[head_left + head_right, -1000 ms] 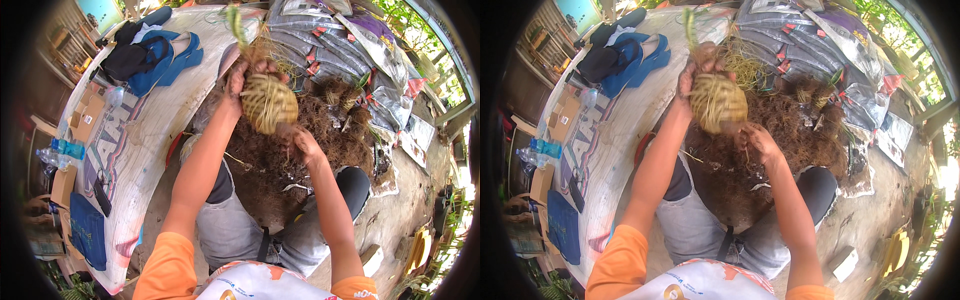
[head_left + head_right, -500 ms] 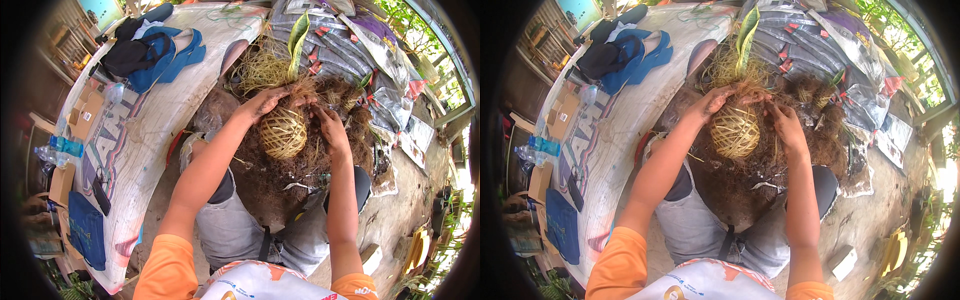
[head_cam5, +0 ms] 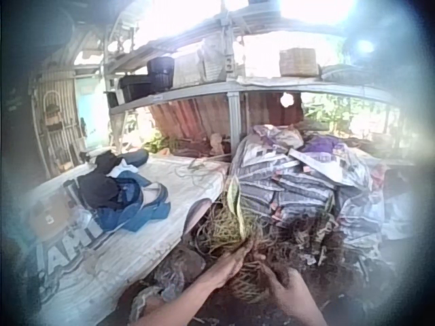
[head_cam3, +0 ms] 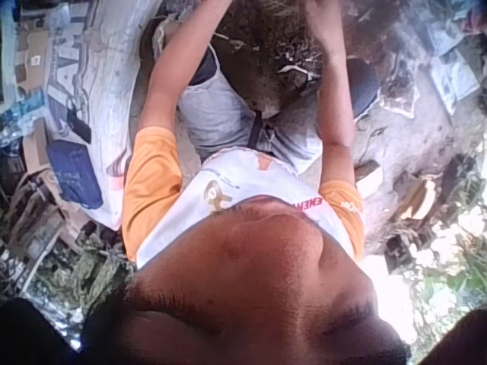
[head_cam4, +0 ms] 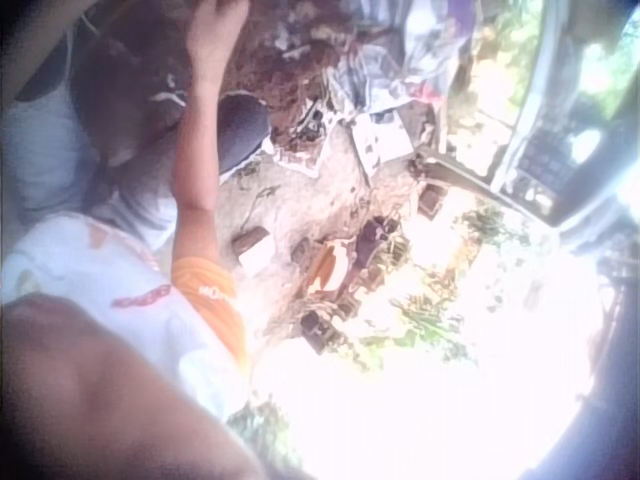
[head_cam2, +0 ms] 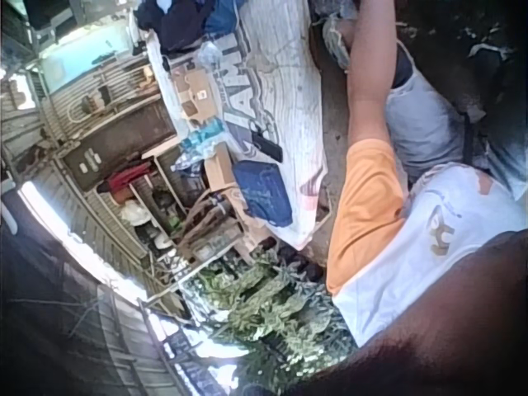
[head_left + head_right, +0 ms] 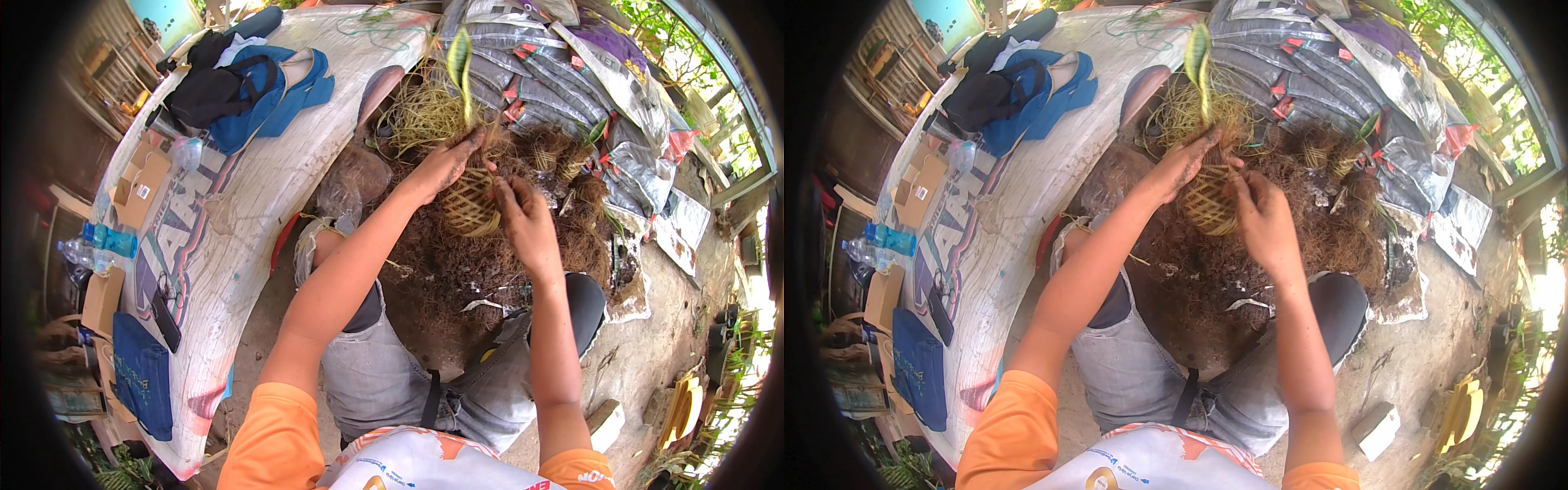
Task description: The person sits on the ground and uses their hands to wrap a plant's root ball with a yellow string, then packs soil around the roots. They repeat this process with several small plants, handling each one individually.
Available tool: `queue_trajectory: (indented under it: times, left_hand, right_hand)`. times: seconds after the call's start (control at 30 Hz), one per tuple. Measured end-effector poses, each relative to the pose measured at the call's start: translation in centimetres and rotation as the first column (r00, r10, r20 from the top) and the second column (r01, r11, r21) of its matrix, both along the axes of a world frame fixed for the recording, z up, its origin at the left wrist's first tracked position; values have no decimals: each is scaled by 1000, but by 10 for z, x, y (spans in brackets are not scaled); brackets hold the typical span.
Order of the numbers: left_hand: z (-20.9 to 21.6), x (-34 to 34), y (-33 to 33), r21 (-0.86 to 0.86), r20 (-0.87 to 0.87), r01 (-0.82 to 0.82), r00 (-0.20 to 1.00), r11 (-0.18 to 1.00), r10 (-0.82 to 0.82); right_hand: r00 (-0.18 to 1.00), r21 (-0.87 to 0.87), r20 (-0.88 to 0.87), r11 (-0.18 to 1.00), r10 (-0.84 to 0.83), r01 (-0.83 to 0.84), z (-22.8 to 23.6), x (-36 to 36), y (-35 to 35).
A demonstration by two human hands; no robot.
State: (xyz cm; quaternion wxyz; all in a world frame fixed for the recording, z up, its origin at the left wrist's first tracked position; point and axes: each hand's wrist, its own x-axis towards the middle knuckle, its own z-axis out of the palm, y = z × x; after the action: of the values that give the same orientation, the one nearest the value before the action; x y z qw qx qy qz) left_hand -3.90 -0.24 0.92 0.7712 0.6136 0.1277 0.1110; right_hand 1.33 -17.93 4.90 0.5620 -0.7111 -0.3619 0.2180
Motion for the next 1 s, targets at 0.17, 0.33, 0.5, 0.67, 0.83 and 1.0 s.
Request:
queue_trajectory:
  times: [0.17,0.33,0.5,0.67,0.83,1.0]
  left_hand:
    - [-5,10,-4,-110,146,-223,960,969,237]
    - [-4,12,1,-194,153,-422,879,886,452]
    - [1,11,2,-237,18,-553,819,799,573]
    - [3,9,-1,-331,80,-522,815,786,574]
    - [2,6,3,-285,38,-558,806,779,591]
    - [11,3,-4,-269,35,-613,764,742,644]
  right_hand:
    - [995,59,95,998,-37,32,-22,-18,9]
    - [904,110,-410,991,120,-82,-25,-36,12]
    - [604,200,-757,969,248,-147,-51,-44,21]
    - [527,258,-793,952,305,-163,-71,-48,28]
    - [643,293,-658,919,393,-262,-45,-59,21]
    - [659,284,-652,927,375,-246,-42,-55,19]
